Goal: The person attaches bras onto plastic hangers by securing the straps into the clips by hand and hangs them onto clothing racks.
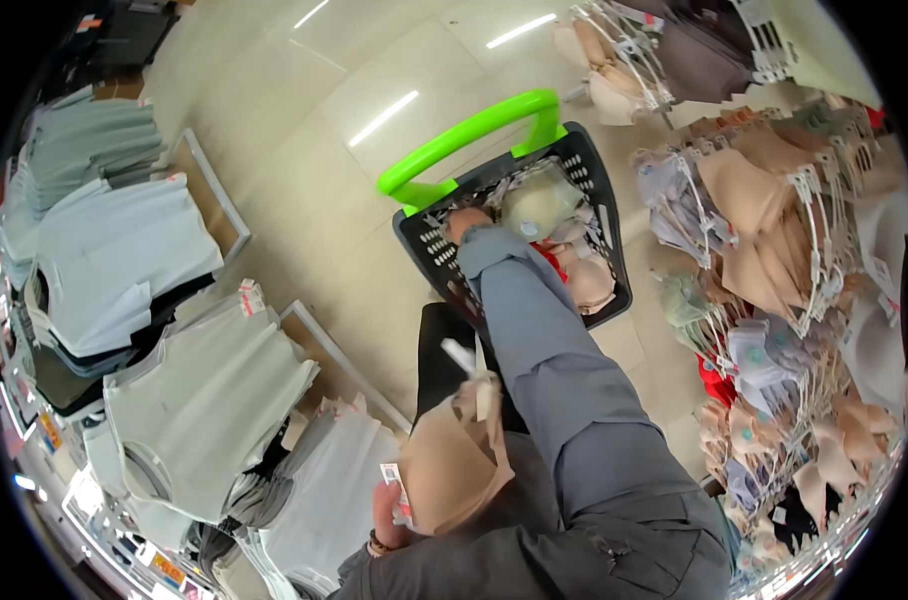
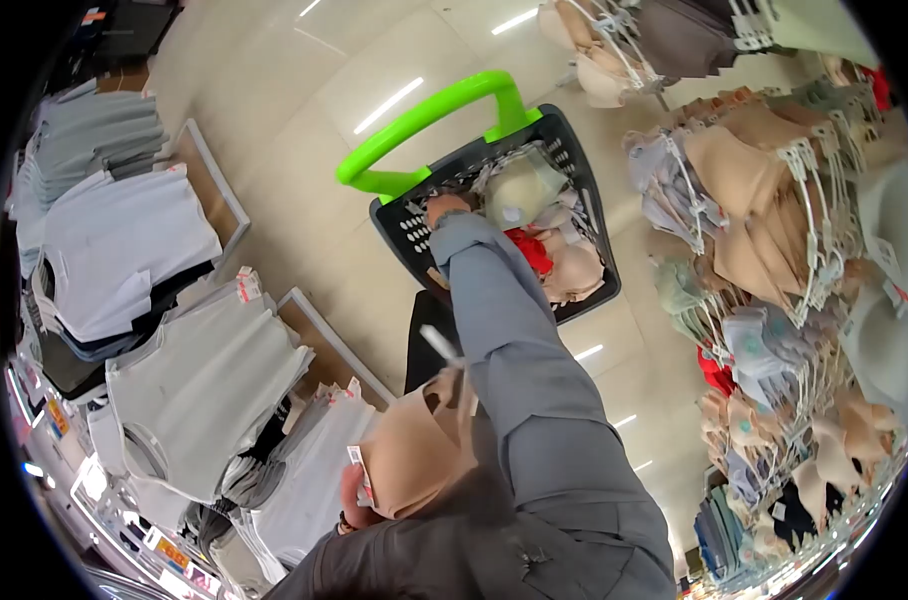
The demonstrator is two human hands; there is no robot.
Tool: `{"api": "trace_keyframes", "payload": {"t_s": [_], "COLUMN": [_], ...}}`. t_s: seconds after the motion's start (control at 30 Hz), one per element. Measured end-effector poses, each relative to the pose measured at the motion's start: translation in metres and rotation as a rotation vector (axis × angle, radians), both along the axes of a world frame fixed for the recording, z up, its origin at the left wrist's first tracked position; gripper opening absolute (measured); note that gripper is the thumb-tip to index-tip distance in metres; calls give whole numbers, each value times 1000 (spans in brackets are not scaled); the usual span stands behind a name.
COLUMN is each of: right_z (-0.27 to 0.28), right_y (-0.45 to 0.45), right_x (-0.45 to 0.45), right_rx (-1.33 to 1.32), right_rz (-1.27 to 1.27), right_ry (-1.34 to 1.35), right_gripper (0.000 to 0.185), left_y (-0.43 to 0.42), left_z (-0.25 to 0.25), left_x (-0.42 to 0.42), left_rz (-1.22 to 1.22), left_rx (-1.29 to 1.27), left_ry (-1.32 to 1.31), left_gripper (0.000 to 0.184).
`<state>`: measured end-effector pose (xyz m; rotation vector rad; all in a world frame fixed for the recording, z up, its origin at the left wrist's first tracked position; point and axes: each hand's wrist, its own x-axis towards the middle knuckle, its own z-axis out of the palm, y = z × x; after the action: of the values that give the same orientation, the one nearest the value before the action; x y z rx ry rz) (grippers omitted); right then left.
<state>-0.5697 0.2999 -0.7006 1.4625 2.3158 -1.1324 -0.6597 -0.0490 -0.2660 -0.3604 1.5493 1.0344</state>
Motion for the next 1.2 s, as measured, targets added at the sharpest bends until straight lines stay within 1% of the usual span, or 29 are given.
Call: {"api": "trace_keyframes", "payload": {"t_s": [0.03,0.07,0.1,0.13,0.17,0.2,0.23,0.27,0.33,0.4,0.43,0.47,0.5,0.57,0.6,0.63,0.7,0.73,0.77,0.83,0.87,0.9,0.97,1.0,1.03,1.07,1.1,1.17,1.2], "right_z": [11,38,50,58,50,54,60,80,132,154,173,194,218,261,284,308,359,385,415,477,504,533,585,600,612,620,623,629,635], "right_y": [-2,-10,-22,-33,-53,-70,-90,-106,-124,-134,-137,-141,-145,-153,-160,-166,-184,-194,-207,-238,-253,-270,-305,-324,-344,-363,-380,-410,-420], "right_x": [-4,4,12,24,44,62,79,93,119,141,145,150,153,151,151,151,149,147,145,138,133,127,112,106,101,95,89,78,73], "right_rx": [-198,-147,-128,-101,23,151,45,-65,366,557,578,616,654,703,728,770,873,960,998,884,873,908,854,882,872,862,889,831,753], "right_rz": [18,-17,-47,-86,-23,36,-256,-545,-456,-466,-475,-558,-645,-731,-799,-824,-856,-880,-912,-1120,-1183,-1205,-1278,-1307,-1307,-1304,-1329,-1288,-1320], "right_ry": [-10,-66,-104,-143,-67,7,179,353,322,373,371,353,335,336,338,322,377,361,328,458,578,564,791,784,836,887,881,916,945], "right_gripper": [21,20,20,20,20,20,18,17,13,16,16,19,22,23,25,25,26,25,25,24,23,23,22,22,22,21,21,21,20], "left_y": [-4,-6,-9,-10,-6,5,12,17,33,33,33,33,30,28,27,40,52,62,73,97,107,116,132,138,140,139,136,129,123], "left_z": [4,7,6,2,-2,1,1,2,12,14,15,16,16,11,8,23,21,23,26,30,28,28,43,53,63,74,84,103,119], "left_x": [7,11,11,9,5,3,-3,-9,-19,-37,-46,-54,-64,-90,-103,-102,-118,-121,-123,-113,-104,-91,-57,-41,-25,-9,4,26,33], "left_rz": [70,124,131,117,94,70,53,-6,-110,-130,-130,-171,-189,-272,-290,-239,-234,-420,-543,-713,-793,-867,-919,-946,-971,-916,-949,-818,-737], "left_rx": [-26,-44,-45,-9,34,74,90,128,188,176,153,194,209,301,321,313,420,486,537,601,652,706,848,906,960,1075,1073,1230,1196], "left_ry": [-35,-81,-77,-146,-215,-226,-227,-254,-302,-300,-295,-281,-286,-310,-387,-434,-678,-573,-613,-716,-712,-707,-769,-803,-839,-857,-877,-869,-873], "left_gripper": [32,31,31,36,42,41,41,41,41,40,39,45,45,49,55,58,54,55,54,54,54,53,56,59,63,67,67,70,59]}}
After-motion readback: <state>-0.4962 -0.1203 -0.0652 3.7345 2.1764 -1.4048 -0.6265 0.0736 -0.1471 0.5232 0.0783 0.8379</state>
